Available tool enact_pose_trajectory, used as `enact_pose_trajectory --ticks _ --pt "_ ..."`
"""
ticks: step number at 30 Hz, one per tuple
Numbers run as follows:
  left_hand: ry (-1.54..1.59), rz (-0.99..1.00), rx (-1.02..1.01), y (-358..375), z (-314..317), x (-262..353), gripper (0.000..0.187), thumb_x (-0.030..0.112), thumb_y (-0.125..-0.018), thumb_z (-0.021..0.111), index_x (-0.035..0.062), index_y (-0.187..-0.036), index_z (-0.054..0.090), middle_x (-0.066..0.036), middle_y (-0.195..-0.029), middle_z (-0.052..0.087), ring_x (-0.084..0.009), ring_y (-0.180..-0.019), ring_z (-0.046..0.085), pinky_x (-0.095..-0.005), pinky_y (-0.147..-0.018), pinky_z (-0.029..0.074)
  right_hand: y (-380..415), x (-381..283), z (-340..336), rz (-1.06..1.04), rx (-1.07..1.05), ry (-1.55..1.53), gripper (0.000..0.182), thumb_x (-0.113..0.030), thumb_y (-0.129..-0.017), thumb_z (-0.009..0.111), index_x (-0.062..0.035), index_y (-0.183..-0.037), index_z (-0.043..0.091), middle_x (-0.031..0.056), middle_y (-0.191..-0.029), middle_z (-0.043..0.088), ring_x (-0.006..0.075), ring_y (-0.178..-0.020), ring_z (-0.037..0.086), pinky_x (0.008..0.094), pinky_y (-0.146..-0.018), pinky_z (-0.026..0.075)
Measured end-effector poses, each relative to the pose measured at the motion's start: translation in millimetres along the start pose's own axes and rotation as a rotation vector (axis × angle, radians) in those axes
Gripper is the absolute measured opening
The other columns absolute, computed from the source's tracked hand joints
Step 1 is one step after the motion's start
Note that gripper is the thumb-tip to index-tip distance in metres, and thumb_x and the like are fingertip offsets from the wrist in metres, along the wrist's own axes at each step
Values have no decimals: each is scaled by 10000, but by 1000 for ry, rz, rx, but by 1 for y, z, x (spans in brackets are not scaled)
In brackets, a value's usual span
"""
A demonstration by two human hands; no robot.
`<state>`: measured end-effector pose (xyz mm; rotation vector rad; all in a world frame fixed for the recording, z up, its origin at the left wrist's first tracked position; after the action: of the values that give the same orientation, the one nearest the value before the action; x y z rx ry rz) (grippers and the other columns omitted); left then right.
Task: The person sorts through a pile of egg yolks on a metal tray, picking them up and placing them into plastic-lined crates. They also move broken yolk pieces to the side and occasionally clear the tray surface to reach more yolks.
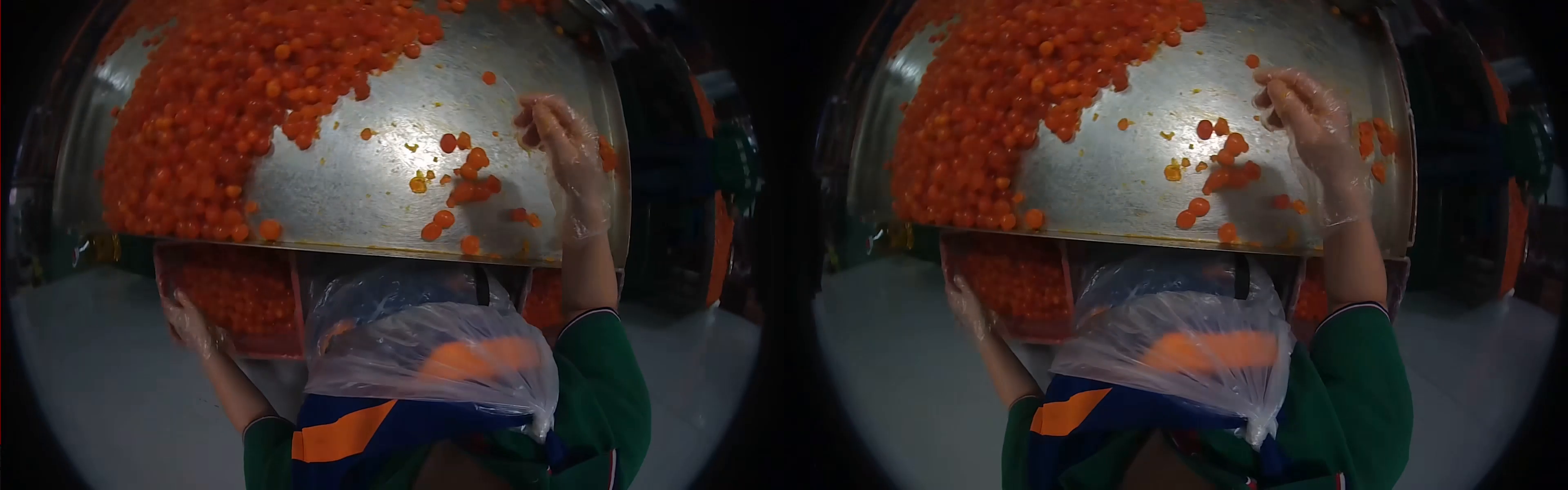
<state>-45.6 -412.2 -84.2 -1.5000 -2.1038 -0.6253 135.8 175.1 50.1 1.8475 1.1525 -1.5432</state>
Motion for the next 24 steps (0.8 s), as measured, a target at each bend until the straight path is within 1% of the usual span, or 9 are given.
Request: enact_pose_trajectory --ticks 3,5,7,10,13,17,20,21,24 --pt "16 254 77 42 -7 121 435 196 -959 514 70 -1372 458 -163 -1320 553 -261 -1173 557 -378 -986 436 28 25 -15 120 -42 292 168 -166 -923 606 -46 -1000 694 62 -836 689 111 -748 638 262 -679 527" --pt "36 577 -415 85 37 201 446 211 -921 582 88 -1341 498 -149 -1316 559 -252 -1148 573 -380 -959 449 39 33 4 -12 -184 545 175 -203 -904 616 -86 -1009 695 89 -950 713 176 -819 679 337 -739 543" --pt "-19 1108 -670 136 100 242 361 176 -915 575 90 -1265 581 -111 -1216 600 -229 -1069 595 -355 -877 493 60 34 44 -107 -299 933 198 -251 -897 592 -117 -1013 681 103 -977 695 252 -893 672 394 -795 526" --pt "-289 1489 -944 236 157 295 272 260 -893 597 180 -1153 602 -120 -1026 599 -318 -885 635 -422 -822 503 65 66 78 121 -610 1035 205 -324 -902 561 -138 -976 604 101 -918 643 269 -902 635 422 -780 496" --pt "-440 1579 -1092 260 205 289 217 237 -881 580 165 -1083 611 -138 -1046 590 -335 -910 634 -451 -778 512 60 46 47 93 -472 863 199 -313 -887 581 -139 -980 609 100 -892 643 268 -870 633 416 -774 493" --pt "-578 1531 -1112 264 228 288 202 193 -856 585 133 -1045 622 -145 -987 613 -345 -913 633 -457 -755 516 67 46 -34 255 -83 571 88 -140 -881 612 -69 -928 637 94 -846 664 184 -757 630 349 -681 518" --pt "-578 1554 -1090 266 221 298 206 177 -846 597 126 -1043 628 -135 -948 632 -337 -917 634 -443 -770 514 88 52 -19 304 -131 611 92 -145 -900 595 -73 -928 645 103 -842 665 211 -784 642 378 -722 522" --pt "-509 1567 -1089 267 217 305 209 169 -843 604 126 -1046 629 -128 -934 644 -327 -920 634 -437 -777 513 92 52 -3 103 -174 830 140 -195 -926 559 -96 -983 641 114 -859 666 255 -807 651 409 -761 520" --pt "-250 1385 -879 250 224 333 210 158 -825 626 133 -1034 636 -117 -958 658 -301 -935 636 -427 -795 508 97 53 34 360 -422 882 233 -240 -917 518 -116 -1097 598 133 -902 655 314 -884 651 438 -789 506"
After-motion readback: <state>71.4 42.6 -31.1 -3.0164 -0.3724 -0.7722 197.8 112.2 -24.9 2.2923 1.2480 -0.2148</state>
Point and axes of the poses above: each hand's wrist, its own y-axis away from the middle knuckle, its own z-axis out of the palm, x = y × z, the point moved 6 cm from there along -y, towards the middle knuckle
